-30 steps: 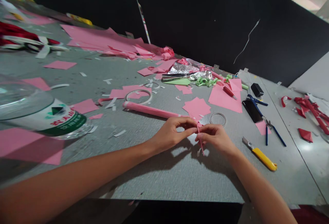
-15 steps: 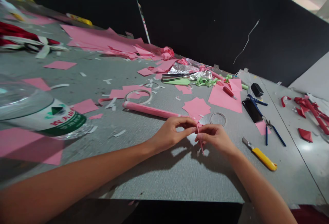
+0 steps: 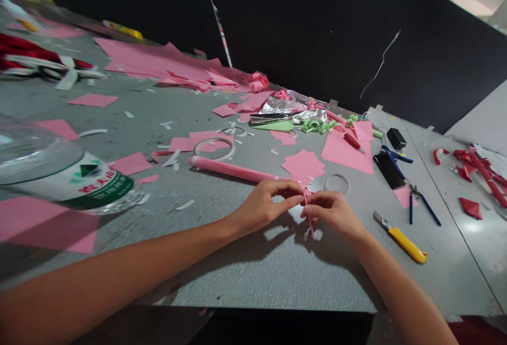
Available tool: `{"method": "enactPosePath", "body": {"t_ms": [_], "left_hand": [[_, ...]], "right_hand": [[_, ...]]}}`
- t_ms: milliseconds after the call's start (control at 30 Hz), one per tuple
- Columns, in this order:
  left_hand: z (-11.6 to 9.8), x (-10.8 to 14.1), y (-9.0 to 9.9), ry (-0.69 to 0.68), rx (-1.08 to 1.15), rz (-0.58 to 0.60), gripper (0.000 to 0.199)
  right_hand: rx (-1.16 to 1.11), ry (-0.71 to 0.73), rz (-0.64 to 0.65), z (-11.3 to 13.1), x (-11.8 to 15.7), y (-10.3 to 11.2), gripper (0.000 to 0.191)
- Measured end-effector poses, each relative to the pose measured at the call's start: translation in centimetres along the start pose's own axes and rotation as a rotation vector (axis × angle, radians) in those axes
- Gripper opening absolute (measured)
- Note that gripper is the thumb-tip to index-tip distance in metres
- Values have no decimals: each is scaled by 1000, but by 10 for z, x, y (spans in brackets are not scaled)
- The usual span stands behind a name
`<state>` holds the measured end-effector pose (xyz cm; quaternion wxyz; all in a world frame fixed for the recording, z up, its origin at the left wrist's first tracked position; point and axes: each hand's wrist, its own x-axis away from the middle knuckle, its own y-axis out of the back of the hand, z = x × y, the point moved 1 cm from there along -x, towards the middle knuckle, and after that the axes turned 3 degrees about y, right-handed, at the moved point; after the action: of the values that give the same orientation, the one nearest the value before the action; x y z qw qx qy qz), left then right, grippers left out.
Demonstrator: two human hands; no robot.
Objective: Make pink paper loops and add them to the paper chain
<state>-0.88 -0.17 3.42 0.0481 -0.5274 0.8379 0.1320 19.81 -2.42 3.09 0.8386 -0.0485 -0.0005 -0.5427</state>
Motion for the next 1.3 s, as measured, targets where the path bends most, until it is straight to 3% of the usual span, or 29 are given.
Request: {"method": "enactPosePath", "body": {"t_ms": [1300], "left_hand": [[2, -1, 0, 1, 14, 0, 19]], "right_hand": [[17, -1, 4, 3, 1, -2, 26]]}}
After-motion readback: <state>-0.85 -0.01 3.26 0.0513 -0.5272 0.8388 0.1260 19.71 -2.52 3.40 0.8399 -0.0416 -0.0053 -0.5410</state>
